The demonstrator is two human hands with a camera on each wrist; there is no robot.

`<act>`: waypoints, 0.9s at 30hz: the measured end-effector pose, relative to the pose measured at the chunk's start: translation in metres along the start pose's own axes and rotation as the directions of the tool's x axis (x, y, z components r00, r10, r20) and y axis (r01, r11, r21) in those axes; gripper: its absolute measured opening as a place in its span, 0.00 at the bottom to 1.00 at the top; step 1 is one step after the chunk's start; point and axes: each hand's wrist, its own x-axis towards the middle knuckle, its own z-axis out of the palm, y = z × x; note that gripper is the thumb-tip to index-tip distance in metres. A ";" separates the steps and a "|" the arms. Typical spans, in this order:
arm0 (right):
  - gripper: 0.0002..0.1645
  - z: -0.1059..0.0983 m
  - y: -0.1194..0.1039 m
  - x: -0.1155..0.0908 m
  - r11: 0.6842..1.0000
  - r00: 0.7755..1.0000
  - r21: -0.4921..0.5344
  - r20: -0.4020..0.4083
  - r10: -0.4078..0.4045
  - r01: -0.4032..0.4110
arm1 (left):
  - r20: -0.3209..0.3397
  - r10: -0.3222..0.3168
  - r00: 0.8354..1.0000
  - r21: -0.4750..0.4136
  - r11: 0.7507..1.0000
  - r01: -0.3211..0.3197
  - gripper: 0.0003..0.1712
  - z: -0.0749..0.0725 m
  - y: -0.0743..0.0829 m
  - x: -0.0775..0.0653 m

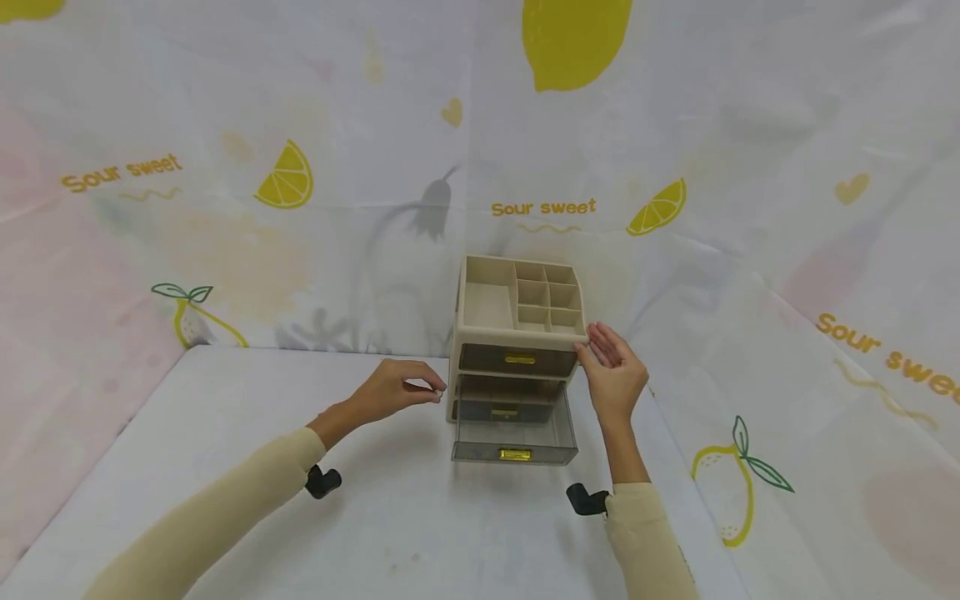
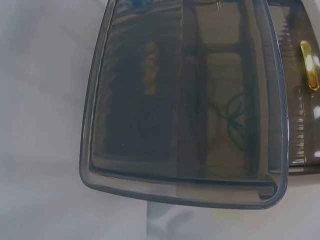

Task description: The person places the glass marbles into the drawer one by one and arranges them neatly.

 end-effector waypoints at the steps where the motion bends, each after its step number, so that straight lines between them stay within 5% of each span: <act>1: 0.26 0.000 0.000 0.000 1.000 1.000 0.002 -0.002 0.007 -0.007 | -0.007 0.004 1.000 0.002 1.000 -0.004 0.09 0.002 0.000 0.002; 13: 0.26 -0.001 0.001 -0.001 1.000 1.000 -0.002 0.001 0.009 -0.009 | -0.052 0.060 0.997 -0.007 0.998 -0.060 0.09 0.026 0.016 0.023; 27: 0.26 0.000 0.001 0.001 1.000 1.000 0.004 -0.004 -0.007 0.007 | 0.046 0.128 0.991 -0.009 0.992 -0.128 0.11 0.048 0.020 0.039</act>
